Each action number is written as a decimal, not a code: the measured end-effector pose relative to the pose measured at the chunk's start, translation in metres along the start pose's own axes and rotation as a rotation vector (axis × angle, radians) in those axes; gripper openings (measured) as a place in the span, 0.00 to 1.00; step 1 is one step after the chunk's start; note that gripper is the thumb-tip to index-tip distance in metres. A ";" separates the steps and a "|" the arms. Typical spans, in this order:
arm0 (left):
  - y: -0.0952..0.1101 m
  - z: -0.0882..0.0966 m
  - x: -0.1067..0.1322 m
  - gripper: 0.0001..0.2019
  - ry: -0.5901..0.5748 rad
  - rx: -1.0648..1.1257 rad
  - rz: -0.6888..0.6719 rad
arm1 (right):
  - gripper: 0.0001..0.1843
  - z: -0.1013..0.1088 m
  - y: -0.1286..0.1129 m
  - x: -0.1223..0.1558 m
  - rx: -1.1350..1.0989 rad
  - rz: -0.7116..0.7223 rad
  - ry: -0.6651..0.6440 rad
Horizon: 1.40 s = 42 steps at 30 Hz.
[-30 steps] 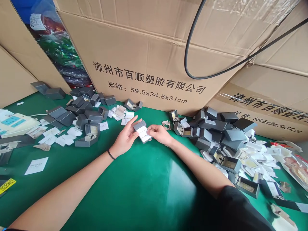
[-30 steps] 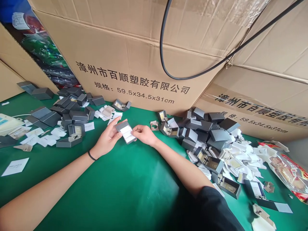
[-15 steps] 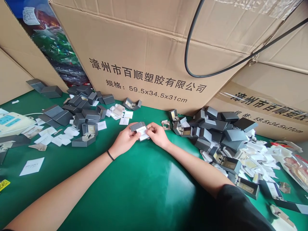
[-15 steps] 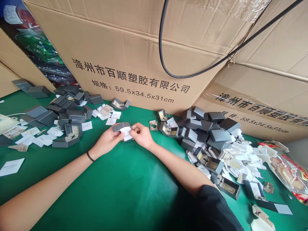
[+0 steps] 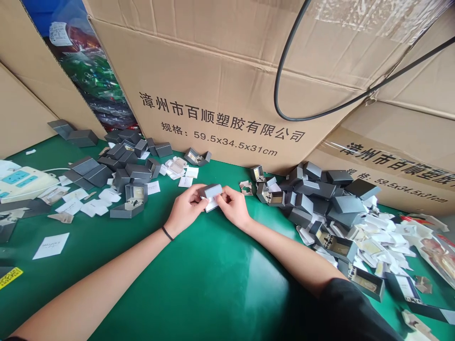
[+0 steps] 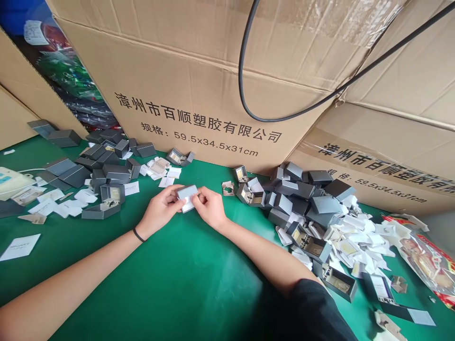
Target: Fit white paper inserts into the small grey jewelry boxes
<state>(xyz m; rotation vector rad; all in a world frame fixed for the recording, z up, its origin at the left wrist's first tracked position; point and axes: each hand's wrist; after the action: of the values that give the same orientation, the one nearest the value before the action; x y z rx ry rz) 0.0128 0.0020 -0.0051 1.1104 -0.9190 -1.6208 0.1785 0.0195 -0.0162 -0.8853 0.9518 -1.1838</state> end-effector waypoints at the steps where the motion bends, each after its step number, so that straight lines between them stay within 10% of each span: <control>1: -0.001 0.000 0.002 0.19 0.006 -0.091 -0.094 | 0.08 -0.001 0.000 0.001 -0.051 -0.004 -0.009; 7: -0.007 0.012 0.005 0.20 0.000 -0.373 -0.686 | 0.11 -0.003 -0.005 -0.001 -0.540 -0.271 -0.270; 11: -0.009 0.013 0.007 0.24 -0.077 -0.301 -0.851 | 0.14 -0.002 -0.008 -0.004 -0.754 -0.365 -0.320; 19: -0.010 0.010 0.004 0.27 -0.043 -0.244 -0.842 | 0.14 0.001 -0.013 -0.007 -0.919 -0.441 -0.434; 36: -0.020 0.014 0.000 0.23 0.011 -0.523 -0.575 | 0.16 -0.010 -0.009 -0.010 -0.781 -0.529 -0.226; 42: -0.017 0.012 -0.004 0.23 0.066 -0.489 -0.486 | 0.18 -0.010 -0.012 -0.010 -0.917 -0.402 -0.415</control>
<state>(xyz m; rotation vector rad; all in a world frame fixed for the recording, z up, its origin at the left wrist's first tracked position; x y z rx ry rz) -0.0027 0.0112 -0.0158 1.0719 -0.1801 -2.0409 0.1637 0.0266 -0.0076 -2.0426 0.9880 -0.7932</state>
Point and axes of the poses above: each hand's wrist, its own x-axis away from the middle knuckle, its own z-axis out of the back of the hand, y = z × x, and after that the axes turned 9 degrees about -z, right-handed
